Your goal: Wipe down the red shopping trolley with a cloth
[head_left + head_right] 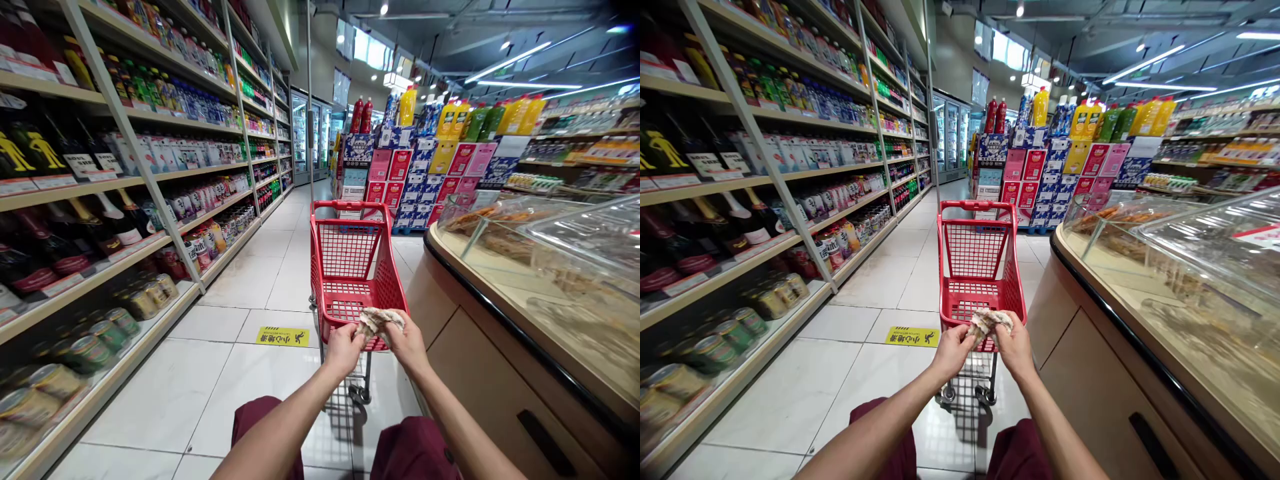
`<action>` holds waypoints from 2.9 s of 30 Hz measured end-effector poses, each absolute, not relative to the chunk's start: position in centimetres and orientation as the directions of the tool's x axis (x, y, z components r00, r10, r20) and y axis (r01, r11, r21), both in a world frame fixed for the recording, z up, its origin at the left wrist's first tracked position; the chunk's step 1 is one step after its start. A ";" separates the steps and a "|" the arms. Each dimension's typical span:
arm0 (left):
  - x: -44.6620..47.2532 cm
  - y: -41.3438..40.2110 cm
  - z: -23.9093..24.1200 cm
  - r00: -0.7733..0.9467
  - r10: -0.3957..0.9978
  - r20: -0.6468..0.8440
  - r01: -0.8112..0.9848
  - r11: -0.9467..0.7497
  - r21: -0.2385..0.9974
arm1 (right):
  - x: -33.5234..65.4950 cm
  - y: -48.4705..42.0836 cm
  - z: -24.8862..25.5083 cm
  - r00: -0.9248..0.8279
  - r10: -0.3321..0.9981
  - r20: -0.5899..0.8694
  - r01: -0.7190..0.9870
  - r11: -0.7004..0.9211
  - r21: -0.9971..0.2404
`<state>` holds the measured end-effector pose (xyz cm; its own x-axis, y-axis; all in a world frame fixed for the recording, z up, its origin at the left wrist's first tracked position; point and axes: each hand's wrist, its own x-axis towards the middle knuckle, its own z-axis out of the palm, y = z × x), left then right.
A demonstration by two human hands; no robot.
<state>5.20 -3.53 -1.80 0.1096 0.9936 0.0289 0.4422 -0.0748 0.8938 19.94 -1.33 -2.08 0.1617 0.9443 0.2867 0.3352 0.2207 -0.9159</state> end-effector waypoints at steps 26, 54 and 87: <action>0.1 -1.9 -4.3 0.263 0.959 0.100 0.951 -0.276 0.141 | 20.6 0.6 -9.5 -0.266 0.668 0.695 0.898 0.433 -0.073; 0.1 -2.5 -3.5 0.304 0.953 -0.001 0.946 -0.302 0.118 | 17.2 -2.3 -10.9 -0.100 0.536 0.838 0.889 0.427 -0.167; -0.1 -2.6 -2.6 0.286 0.957 -0.053 0.953 -0.278 0.122 | 23.9 -1.4 -12.6 -0.010 0.592 0.806 0.927 0.309 -0.215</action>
